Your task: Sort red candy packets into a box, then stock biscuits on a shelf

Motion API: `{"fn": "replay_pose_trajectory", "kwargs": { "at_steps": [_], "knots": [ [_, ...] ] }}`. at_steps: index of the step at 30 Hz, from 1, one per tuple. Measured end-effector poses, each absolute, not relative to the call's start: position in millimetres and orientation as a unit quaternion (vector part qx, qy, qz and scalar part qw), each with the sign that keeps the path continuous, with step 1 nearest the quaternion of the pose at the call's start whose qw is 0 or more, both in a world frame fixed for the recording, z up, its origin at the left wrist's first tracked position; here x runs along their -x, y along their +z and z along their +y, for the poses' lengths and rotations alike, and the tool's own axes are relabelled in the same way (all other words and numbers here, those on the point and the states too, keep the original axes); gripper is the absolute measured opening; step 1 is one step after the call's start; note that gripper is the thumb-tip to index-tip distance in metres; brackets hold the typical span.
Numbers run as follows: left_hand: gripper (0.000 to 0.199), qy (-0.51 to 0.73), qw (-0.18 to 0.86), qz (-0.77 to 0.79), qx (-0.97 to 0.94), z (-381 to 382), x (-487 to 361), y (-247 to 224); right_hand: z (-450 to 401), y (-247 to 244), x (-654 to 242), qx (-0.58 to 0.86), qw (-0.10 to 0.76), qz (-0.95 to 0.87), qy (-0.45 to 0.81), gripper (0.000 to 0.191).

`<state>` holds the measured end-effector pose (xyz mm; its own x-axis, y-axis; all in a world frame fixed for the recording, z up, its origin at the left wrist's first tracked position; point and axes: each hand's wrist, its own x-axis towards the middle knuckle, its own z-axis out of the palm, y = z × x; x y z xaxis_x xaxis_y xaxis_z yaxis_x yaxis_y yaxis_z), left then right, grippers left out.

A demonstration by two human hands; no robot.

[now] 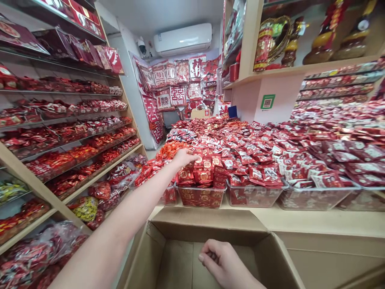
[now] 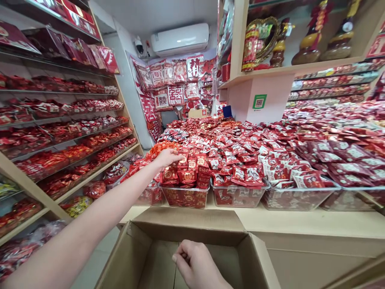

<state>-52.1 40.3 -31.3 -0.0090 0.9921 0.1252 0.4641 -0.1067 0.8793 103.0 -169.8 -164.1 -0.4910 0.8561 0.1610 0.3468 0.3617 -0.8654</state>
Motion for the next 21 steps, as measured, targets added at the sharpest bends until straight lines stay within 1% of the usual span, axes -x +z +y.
{"fn": "replay_pose_trajectory", "kwargs": {
  "at_steps": [6,13,17,21],
  "knots": [
    [0.025,0.377,0.318,0.584,-0.645,40.2,48.3,-32.8,-172.9,-165.5,-102.2,0.374,0.271,-0.801,0.381,0.014],
    [0.040,0.357,0.254,0.614,-0.656,43.9,49.0,-34.8,-172.5,-167.6,-103.0,0.373,0.238,-0.822,0.359,0.015],
    [0.041,0.343,0.216,0.632,-0.661,40.1,49.3,-39.8,-174.1,-168.9,-103.4,0.371,0.222,-0.829,0.355,0.016],
    [0.037,0.343,0.177,0.642,-0.663,36.7,47.1,-36.7,-175.7,-168.9,-102.5,0.369,0.212,-0.835,0.349,0.017]
  ]
}}
